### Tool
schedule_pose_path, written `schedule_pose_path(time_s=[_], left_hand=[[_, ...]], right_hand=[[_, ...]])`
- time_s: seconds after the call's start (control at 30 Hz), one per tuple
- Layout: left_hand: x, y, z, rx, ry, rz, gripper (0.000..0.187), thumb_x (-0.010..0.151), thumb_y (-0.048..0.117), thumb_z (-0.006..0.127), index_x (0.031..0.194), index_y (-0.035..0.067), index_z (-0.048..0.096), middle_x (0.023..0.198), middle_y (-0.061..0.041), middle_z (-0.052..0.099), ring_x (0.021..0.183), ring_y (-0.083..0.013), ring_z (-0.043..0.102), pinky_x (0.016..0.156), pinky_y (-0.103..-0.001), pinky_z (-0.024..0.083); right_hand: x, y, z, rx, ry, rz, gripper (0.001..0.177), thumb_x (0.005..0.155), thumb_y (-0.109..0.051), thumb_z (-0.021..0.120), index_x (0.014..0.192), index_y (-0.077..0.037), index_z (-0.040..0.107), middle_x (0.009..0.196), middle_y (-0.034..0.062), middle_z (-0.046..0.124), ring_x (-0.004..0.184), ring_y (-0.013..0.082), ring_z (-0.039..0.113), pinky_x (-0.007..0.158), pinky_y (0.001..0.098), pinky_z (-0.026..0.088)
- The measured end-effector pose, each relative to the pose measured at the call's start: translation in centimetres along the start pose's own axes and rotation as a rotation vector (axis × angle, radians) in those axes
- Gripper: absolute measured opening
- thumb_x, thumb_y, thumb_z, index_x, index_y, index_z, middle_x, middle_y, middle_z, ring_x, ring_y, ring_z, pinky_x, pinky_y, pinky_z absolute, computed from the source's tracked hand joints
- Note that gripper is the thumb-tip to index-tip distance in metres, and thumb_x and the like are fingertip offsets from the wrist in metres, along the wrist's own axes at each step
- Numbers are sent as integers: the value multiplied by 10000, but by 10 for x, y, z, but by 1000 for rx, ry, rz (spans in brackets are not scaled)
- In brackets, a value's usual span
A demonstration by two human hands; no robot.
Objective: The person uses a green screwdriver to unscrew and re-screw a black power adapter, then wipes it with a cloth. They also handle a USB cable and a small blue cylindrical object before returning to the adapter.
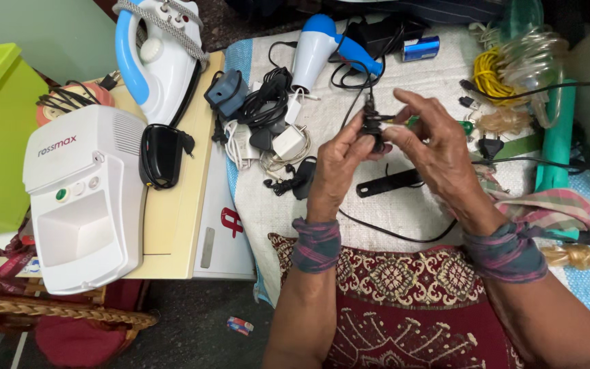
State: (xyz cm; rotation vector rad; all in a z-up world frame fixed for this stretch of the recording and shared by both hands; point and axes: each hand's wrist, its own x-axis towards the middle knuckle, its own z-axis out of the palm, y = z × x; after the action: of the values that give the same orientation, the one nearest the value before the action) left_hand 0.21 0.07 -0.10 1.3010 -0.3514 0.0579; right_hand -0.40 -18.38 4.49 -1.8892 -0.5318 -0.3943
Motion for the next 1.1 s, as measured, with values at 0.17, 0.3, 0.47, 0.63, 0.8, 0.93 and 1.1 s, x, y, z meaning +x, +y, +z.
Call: schedule_pose_path(time_s=[0.17,0.3,0.47,0.63,0.8,0.93,1.1], left_hand=[[-3,-1,1,-141,-24,39,528,1068,141,607,1537,-41,449,1176,-151,720,997,-190,726,916,-326,620],[-3,0,-4,-253,-14,4,509,1086,187,608,1504,-78,491,1172,-163,740,977,-201,735,885,-315,628],[-5,4,2,-118,-60,-19,581,1044,269,650,1499,-56,493,1094,-154,742,907,-197,746,795,-322,629],[-9,10,7,-173,-35,-6,609,1060,392,617,1472,-51,551,1006,-103,743,867,-171,758,784,-287,643],[-4,5,11,-25,-13,65,578,946,139,754,1446,-41,527,1072,-91,719,896,-133,696,799,-264,610],[-2,0,11,-24,78,78,452,1001,77,704,1408,-62,565,1043,-85,709,895,-130,709,798,-248,615],[0,3,13,8,156,24,430,970,103,730,1306,-67,524,950,-103,699,791,-129,690,676,-228,578]], right_hand=[[2,7,-6,292,38,41,186,1131,-146,596,1212,9,660,1017,88,716,878,126,665,769,264,568],[3,9,-7,410,-15,176,186,1126,-129,533,1213,19,608,1082,44,725,944,104,694,813,235,570],[0,9,-4,278,-46,70,212,1057,-110,620,1195,44,665,994,82,701,892,109,652,784,240,539],[1,12,-5,369,6,236,205,1063,-136,629,1158,34,693,911,73,714,805,104,652,728,240,552],[1,14,-4,392,3,194,233,1057,-149,617,1182,38,676,937,65,721,819,105,671,729,239,567],[-1,14,0,564,-2,235,267,1080,-137,594,1284,31,634,983,67,720,856,105,668,780,230,558],[5,6,8,413,-55,262,360,1007,-78,657,1342,38,598,1046,62,688,893,94,629,776,235,528]])
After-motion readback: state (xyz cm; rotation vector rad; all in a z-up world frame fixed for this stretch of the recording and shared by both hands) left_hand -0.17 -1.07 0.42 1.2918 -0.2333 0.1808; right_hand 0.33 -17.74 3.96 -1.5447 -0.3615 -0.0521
